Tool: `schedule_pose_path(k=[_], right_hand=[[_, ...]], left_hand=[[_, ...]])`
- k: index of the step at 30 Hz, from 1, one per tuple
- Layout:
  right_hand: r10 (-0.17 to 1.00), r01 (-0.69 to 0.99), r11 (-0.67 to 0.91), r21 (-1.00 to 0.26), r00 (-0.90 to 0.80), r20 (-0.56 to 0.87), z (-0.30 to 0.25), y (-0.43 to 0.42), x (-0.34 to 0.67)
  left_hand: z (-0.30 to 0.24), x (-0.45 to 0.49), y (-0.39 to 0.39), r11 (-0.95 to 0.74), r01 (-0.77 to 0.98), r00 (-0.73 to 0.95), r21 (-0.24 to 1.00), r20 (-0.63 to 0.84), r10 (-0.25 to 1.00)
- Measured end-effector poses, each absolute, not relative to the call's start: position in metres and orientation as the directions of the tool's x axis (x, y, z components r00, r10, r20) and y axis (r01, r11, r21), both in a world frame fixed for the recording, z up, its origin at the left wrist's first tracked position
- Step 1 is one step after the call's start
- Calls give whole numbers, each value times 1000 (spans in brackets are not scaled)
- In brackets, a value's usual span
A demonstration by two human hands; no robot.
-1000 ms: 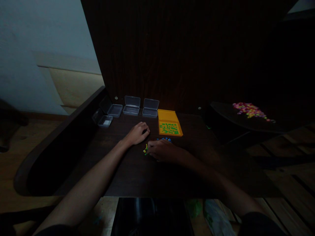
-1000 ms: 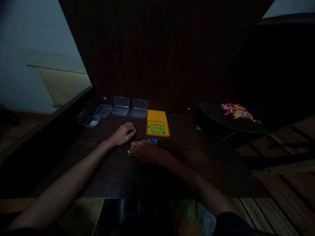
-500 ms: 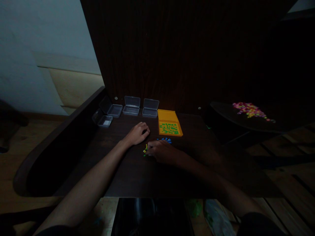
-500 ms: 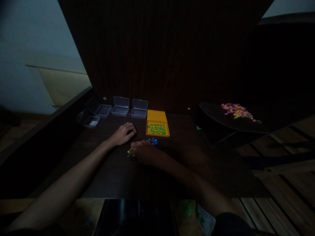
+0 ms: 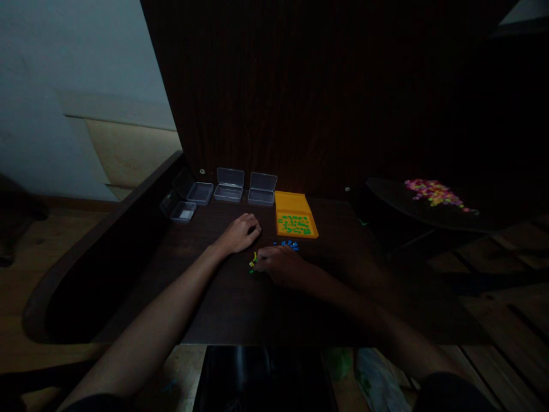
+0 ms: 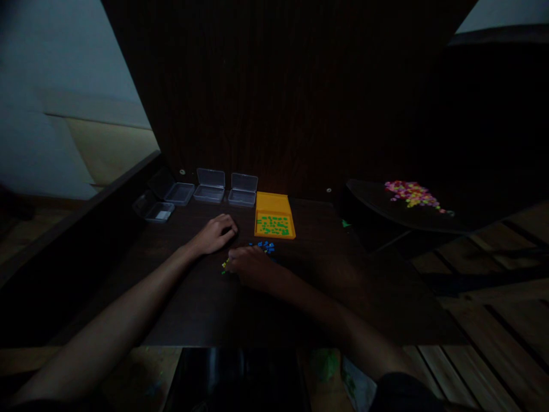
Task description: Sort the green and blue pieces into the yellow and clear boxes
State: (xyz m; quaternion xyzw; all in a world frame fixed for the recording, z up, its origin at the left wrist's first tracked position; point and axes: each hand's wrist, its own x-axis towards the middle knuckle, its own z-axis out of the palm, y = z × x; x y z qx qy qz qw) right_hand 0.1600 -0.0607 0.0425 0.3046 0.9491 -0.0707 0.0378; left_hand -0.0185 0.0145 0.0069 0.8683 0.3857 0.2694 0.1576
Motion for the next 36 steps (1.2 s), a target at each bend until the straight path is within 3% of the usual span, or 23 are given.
schedule_pose_path(k=[17,36], right_hand=[[609,607,774,-180,-792,-49,34,-63,161],[619,628,773,-95,-778,-104,36,-73,155]], left_hand=[[5,-19,15,-653,592,550,473,354,756],[5,-18,15,-649,593,550,476,349,759]])
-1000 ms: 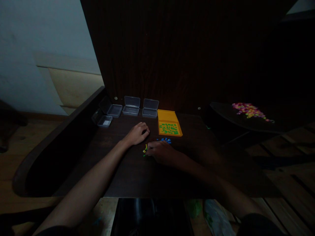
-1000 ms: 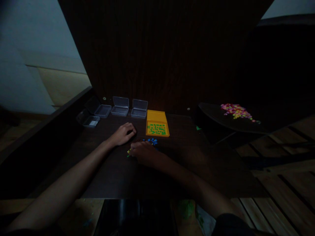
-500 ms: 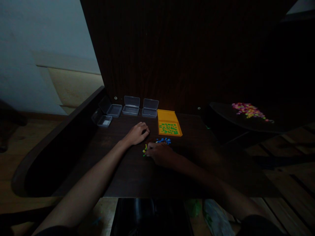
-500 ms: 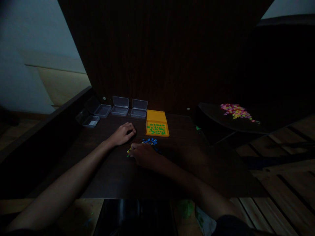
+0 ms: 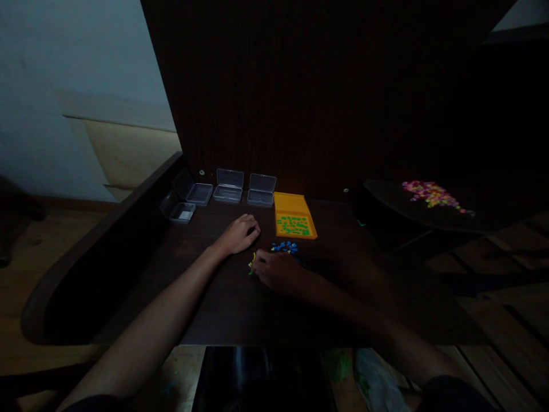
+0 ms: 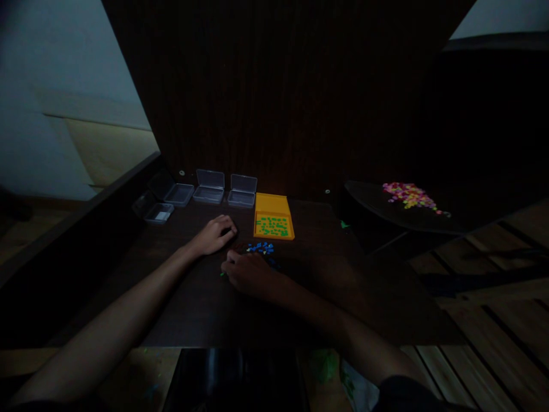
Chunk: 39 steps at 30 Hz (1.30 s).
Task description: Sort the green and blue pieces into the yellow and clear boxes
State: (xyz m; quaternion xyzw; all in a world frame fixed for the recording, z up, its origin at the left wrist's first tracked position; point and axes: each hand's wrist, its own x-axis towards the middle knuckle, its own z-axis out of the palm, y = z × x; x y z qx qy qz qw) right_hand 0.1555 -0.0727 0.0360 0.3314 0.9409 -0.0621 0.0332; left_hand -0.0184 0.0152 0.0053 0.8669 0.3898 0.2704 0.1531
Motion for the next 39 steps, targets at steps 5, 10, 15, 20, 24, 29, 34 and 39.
schedule_pose_path(k=[5,10,15,20,24,29,34,39], right_hand=[[617,625,772,-117,-781,-100,39,-73,156],[651,640,731,-238,-758,-37,38,-72,159],[695,672,686,-278,-718,-20,39,-73,162],[727,722,656,-222,-683,-71,44,-75,161],[738,736,643,-211,-670,-84,45,-75,159],[756,755,626,-195,-649,-84,39,-74,156],[748,740,638,-214,-661,-54,32,-72,157],[760,740,629,-241,-650,-11,37,-73,163]], left_hand=[[6,-18,15,-648,596,551,473,345,759],[7,-18,14,-652,589,551,478,353,756],[7,-17,14,-653,590,551,475,354,756],[6,-17,15,-653,587,560,478,343,754],[5,-17,16,-656,588,556,474,351,753],[6,-18,15,-659,584,559,474,354,750],[7,-18,15,-655,587,559,475,347,753],[6,-18,15,-654,584,551,480,357,754]])
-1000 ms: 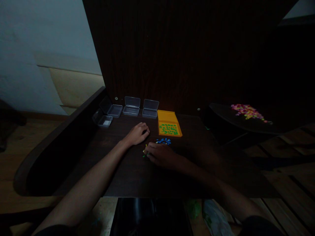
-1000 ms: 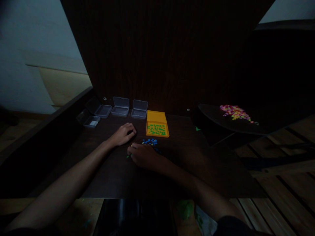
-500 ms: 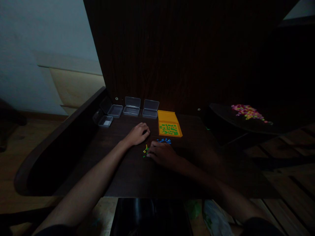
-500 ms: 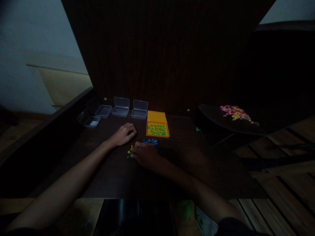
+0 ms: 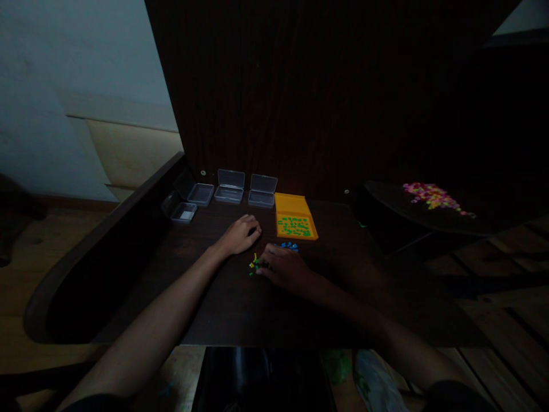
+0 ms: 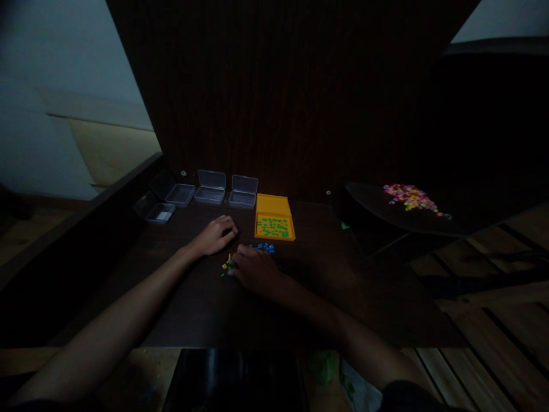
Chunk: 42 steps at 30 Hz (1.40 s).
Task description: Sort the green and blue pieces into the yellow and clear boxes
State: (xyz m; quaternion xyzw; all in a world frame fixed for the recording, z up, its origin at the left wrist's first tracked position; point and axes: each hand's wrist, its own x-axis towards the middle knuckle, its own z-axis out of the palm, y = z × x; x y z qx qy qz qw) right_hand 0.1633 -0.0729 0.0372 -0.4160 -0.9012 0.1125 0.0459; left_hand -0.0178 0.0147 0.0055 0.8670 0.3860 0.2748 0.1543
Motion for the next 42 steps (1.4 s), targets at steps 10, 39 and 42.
schedule_pose_path(k=[10,39,42], right_hand=[[765,758,616,-215,-641,-65,38,-74,165],[782,768,601,-222,-622,-36,35,-72,160],[782,763,601,-236,-623,-21,31,-71,160]], left_hand=[[5,-18,15,-662,584,560,469,358,747],[7,-17,14,-656,590,557,471,350,753],[6,-17,15,-658,592,558,465,354,751]])
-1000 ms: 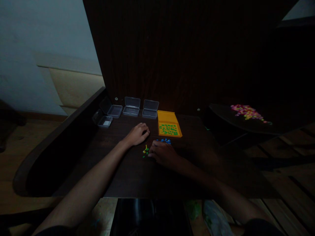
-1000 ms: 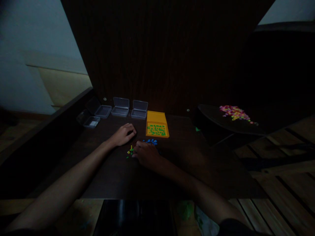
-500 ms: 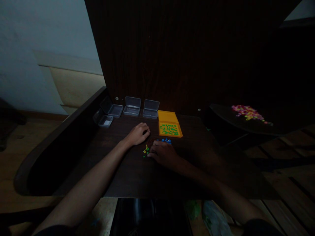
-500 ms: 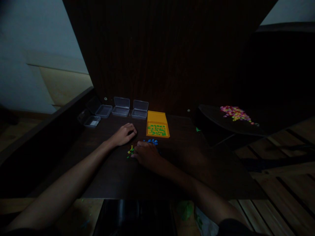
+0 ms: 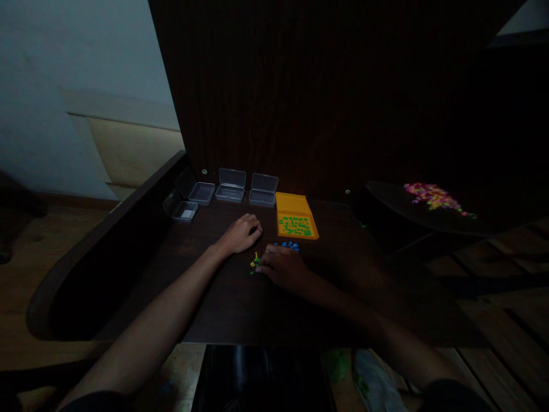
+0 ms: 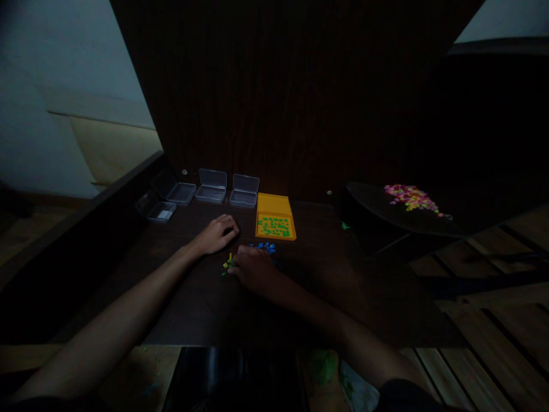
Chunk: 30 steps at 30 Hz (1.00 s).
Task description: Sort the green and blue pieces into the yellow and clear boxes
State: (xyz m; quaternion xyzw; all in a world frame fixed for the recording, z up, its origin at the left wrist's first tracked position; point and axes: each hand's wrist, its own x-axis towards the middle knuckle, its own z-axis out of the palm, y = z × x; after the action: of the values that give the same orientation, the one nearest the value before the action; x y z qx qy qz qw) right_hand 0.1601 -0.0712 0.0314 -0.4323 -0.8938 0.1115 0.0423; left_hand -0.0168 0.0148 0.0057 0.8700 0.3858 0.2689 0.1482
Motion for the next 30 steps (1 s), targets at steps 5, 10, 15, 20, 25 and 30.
schedule_pose_path(k=[5,10,15,20,25,30], right_hand=[[799,774,580,-254,-601,-6,29,-71,158],[799,776,577,-254,-601,-23,33,-71,156],[785,766,600,-232,-619,-14,32,-70,156],[766,751,635,-179,-643,23,29,-73,154],[762,723,644,-249,-637,118,40,-66,163],[844,786,532,-314,-461,275,61,-23,195]], left_hand=[[6,-17,14,-655,591,550,470,358,754],[6,-17,14,-652,590,551,476,353,756],[5,-18,16,-652,591,552,474,351,756],[5,-17,16,-657,589,554,470,357,752],[5,-17,15,-668,590,559,454,367,744],[6,-16,15,-669,593,563,448,363,742]])
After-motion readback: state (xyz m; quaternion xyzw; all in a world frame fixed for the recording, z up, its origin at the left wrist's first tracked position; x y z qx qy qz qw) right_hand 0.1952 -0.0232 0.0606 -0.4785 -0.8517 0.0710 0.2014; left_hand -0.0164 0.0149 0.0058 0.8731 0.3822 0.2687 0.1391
